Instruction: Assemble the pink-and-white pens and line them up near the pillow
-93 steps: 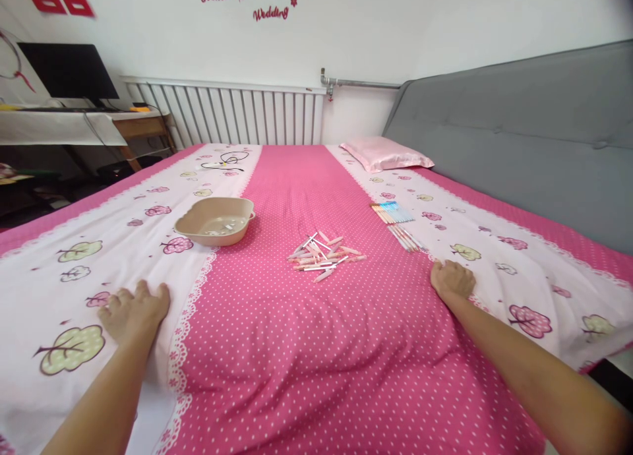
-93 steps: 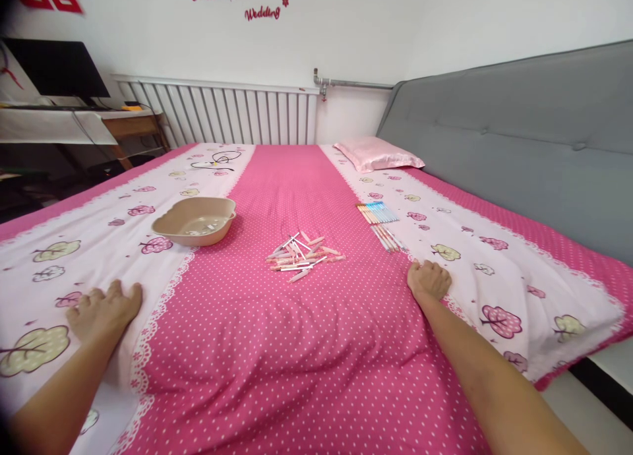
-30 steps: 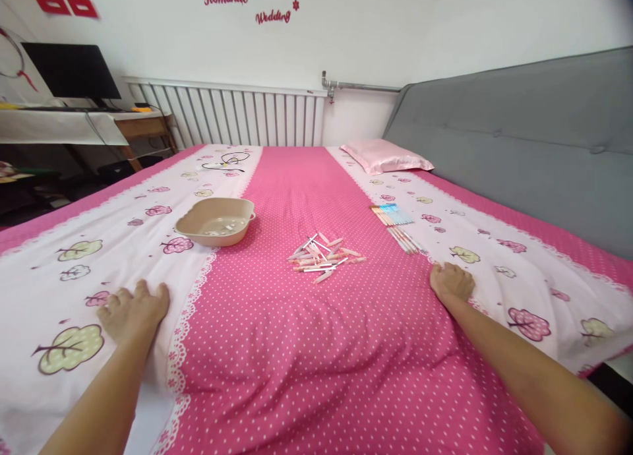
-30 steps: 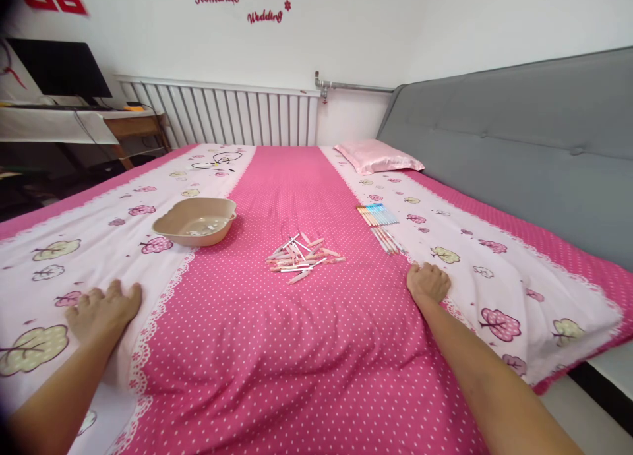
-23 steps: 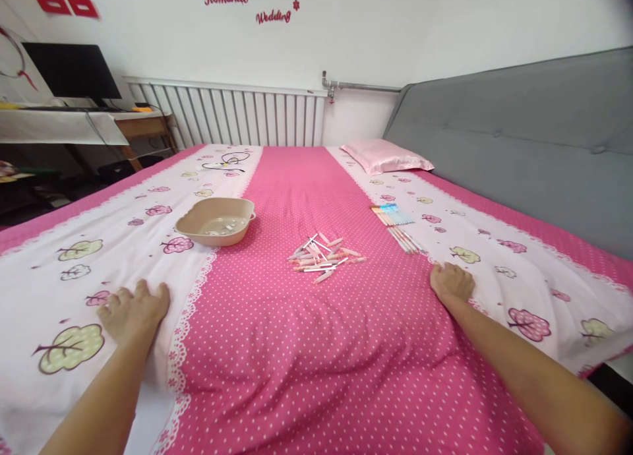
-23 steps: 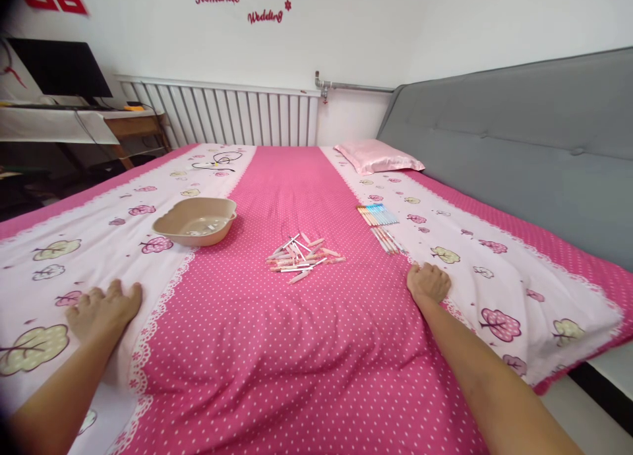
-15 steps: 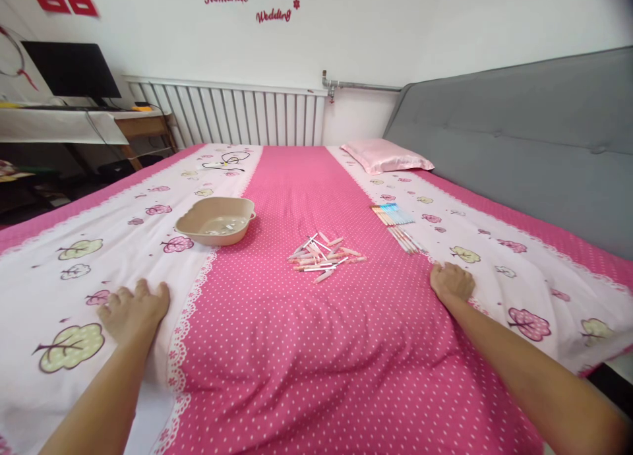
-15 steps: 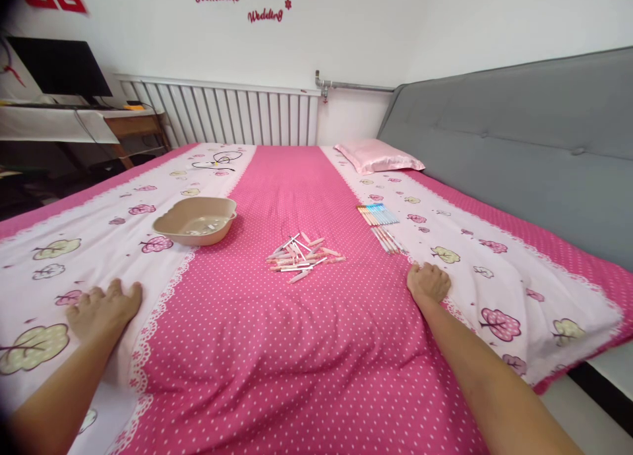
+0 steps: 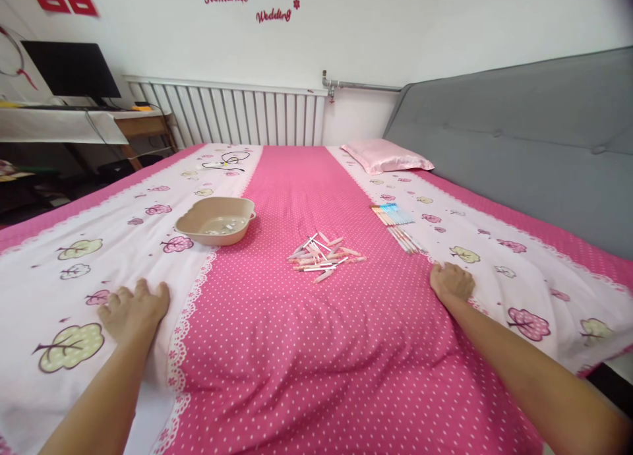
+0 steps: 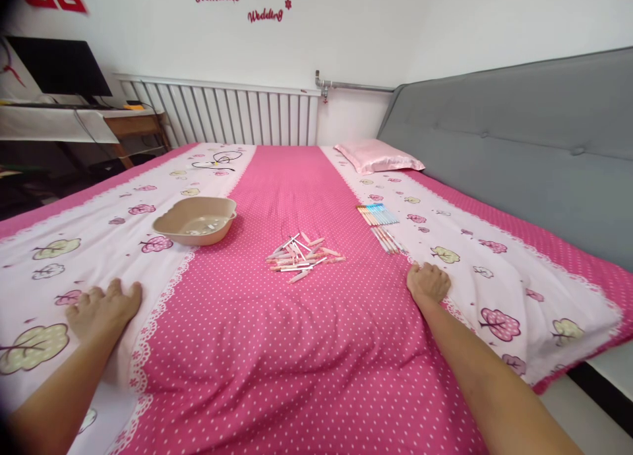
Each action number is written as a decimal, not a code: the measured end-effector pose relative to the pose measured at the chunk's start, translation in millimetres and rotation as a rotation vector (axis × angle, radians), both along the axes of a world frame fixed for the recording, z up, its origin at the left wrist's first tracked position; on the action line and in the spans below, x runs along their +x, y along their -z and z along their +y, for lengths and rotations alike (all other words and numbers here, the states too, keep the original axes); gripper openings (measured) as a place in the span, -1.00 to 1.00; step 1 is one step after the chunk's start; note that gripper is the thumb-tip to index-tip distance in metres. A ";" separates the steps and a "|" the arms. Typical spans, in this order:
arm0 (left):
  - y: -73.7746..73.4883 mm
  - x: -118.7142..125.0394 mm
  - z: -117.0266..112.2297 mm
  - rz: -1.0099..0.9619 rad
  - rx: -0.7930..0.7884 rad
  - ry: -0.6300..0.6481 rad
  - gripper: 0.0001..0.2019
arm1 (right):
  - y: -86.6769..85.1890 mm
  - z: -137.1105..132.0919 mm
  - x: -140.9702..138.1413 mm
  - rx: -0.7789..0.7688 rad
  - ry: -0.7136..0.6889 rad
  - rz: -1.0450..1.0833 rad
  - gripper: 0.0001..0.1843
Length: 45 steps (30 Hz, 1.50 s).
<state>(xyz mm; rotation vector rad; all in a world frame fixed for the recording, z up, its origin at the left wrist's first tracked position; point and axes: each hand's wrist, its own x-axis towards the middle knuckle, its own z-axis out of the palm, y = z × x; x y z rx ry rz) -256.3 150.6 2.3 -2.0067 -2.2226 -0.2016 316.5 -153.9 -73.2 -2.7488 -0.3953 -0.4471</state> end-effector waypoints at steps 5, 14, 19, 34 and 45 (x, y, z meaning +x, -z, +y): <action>0.1 -1.0 0.0 0.001 0.006 0.001 -0.34 | 0.4 0.2 0.0 0.002 0.001 0.001 -0.49; 2.9 -1.2 2.6 -0.002 -0.013 -0.011 -0.32 | -1.5 0.0 -0.8 -0.006 0.002 0.023 -0.48; 3.4 -1.1 1.7 0.008 -0.017 -0.012 -0.31 | -0.7 0.7 0.7 0.007 0.008 0.029 -0.49; -4.4 10.6 -9.9 -0.215 0.285 0.099 -0.61 | -5.6 1.7 -0.9 0.047 -0.017 0.061 -0.48; -12.9 94.8 -2.4 -0.396 0.454 0.458 -0.65 | -12.4 10.5 -5.5 0.139 -0.161 -0.034 -0.42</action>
